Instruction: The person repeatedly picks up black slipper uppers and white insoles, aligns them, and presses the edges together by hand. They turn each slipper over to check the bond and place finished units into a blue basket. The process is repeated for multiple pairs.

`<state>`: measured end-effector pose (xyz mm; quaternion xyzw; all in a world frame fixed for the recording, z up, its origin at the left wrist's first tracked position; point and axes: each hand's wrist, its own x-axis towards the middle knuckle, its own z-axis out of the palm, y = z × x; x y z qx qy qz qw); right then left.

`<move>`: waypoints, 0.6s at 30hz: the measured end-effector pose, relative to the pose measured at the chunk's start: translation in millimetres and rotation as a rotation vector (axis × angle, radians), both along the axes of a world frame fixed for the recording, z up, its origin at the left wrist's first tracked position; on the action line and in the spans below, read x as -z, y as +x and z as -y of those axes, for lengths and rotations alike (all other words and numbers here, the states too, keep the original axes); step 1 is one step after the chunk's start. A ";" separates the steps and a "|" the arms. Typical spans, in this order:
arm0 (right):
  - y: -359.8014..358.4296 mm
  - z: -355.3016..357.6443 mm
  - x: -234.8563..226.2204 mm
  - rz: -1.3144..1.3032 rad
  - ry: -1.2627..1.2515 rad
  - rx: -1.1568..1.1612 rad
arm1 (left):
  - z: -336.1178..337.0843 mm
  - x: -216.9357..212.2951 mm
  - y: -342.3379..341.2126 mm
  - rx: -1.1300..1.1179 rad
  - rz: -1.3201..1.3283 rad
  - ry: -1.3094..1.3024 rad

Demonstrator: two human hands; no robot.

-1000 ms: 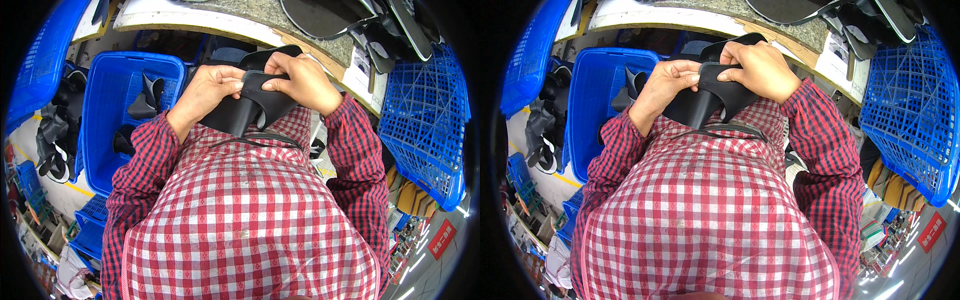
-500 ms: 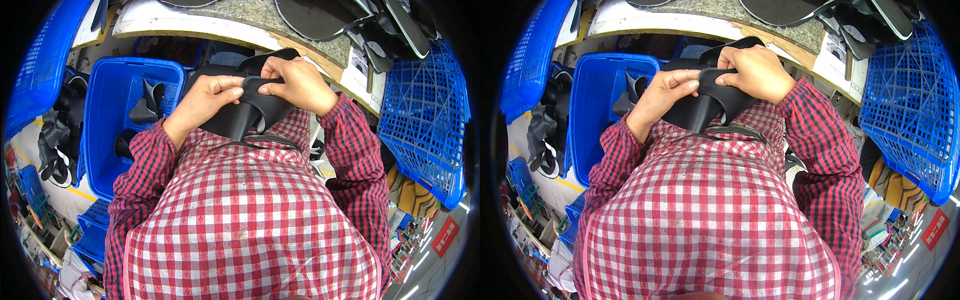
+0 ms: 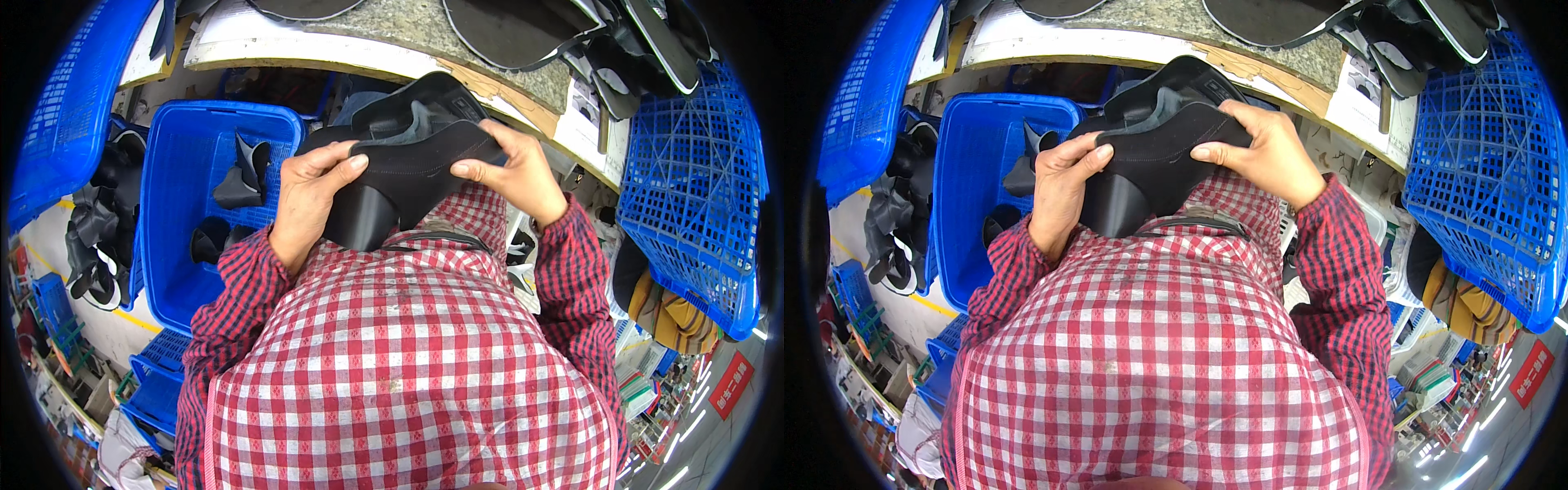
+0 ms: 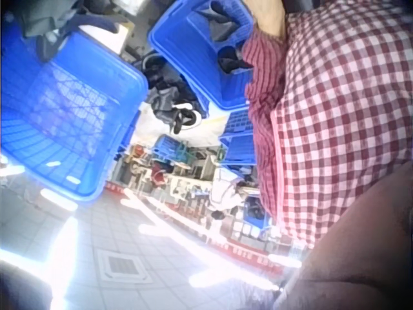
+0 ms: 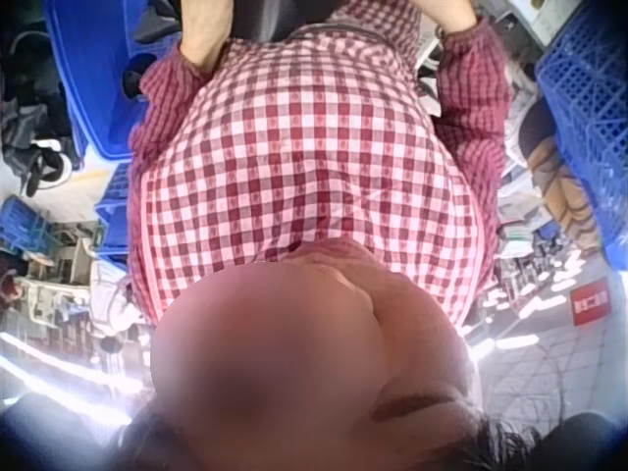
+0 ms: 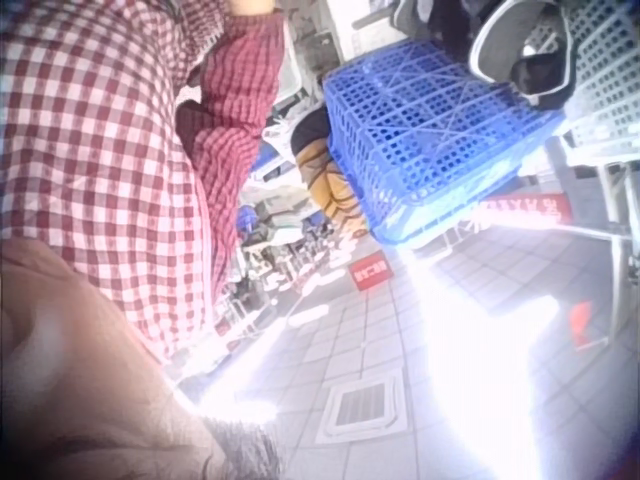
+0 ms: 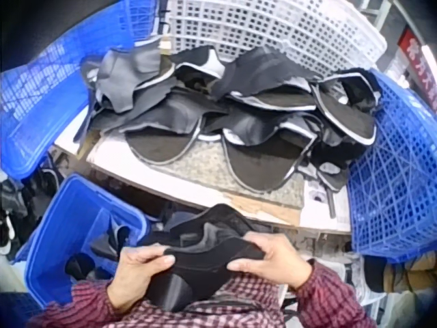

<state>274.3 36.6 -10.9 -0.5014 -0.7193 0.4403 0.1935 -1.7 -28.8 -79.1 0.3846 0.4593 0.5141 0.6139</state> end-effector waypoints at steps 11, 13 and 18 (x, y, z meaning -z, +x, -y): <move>-3.8 -1.4 -9.0 0.069 0.064 -0.055 | -44.2 -22.4 -2.7 0.516 -0.185 0.000; -2.7 -0.2 -11.1 0.109 0.064 -0.050 | -50.2 -23.5 -0.1 0.571 -0.207 -0.030; 1.7 -2.1 -12.5 0.117 0.101 -0.052 | -57.4 -27.5 0.5 0.608 -0.188 -0.044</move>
